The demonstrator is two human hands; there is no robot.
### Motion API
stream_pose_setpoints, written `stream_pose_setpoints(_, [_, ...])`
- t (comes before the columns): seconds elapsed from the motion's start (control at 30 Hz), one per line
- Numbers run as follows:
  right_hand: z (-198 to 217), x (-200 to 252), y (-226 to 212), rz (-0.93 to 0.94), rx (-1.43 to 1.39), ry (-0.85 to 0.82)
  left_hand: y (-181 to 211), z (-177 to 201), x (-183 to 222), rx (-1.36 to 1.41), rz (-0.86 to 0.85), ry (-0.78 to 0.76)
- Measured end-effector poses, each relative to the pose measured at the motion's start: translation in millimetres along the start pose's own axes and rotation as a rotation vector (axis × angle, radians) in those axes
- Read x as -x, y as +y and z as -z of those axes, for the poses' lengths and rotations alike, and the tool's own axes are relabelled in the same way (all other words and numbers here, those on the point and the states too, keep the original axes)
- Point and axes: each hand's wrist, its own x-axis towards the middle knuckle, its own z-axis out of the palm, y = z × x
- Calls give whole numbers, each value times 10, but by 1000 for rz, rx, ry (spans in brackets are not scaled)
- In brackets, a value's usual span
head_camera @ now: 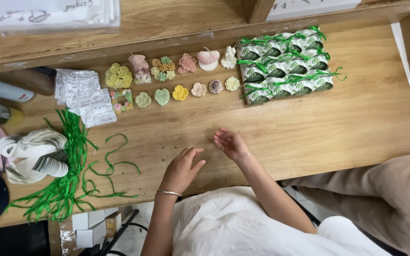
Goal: Inspecting and moving flower-shaped candles from a display shelf to a work table.
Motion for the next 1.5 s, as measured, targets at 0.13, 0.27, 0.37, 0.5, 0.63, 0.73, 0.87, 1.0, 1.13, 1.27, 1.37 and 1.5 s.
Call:
stream_pose_setpoints(0.13, [-143, 371, -113, -25, 91, -74, 4, -99, -20, 10, -3, 45])
stream_pose_setpoints(0.27, [-201, 498, -252, -35, 145, -106, 38, -210, -17, 33, -14, 129])
stream_pose_setpoints(0.37, [-271, 553, -307, -61, 193, -136, 120, -268, 14, 74, 12, 210])
stream_pose_setpoints(0.5, [-488, 733, -293, -110, 298, -191, 195, -340, 135, 87, 109, 292])
stream_pose_setpoints(0.63, [-822, 1014, -304, -15, 490, -331, 274, -317, 311, 119, 152, 457])
stream_pose_setpoints(0.73, [-1052, 1150, -285, 42, 589, -392, 323, -218, 532, 157, 66, 686])
stream_pose_setpoints(0.87, [-1314, 1253, -83, 33, 624, -454, 154, -150, 933, 106, -28, 868])
stream_pose_setpoints(1.0, [-1582, 1422, 426, -18, 703, -539, 47, -29, 1599, 170, 166, 862])
stream_pose_setpoints(1.13, [-1764, 1710, 1215, -123, 793, -620, -186, -143, 2457, 233, 464, 902])
stream_pose_setpoints(1.27, [-1860, 2292, 2014, -256, 941, -787, -349, -368, 3273, 286, 552, 1151])
stream_pose_setpoints(1.37, [-1790, 2704, 2607, -344, 1048, -916, -436, -601, 3856, 232, 546, 1335])
stream_pose_setpoints(1.5, [-1563, 3080, 3356, -488, 1148, -1096, -523, -870, 4611, 198, 635, 1456])
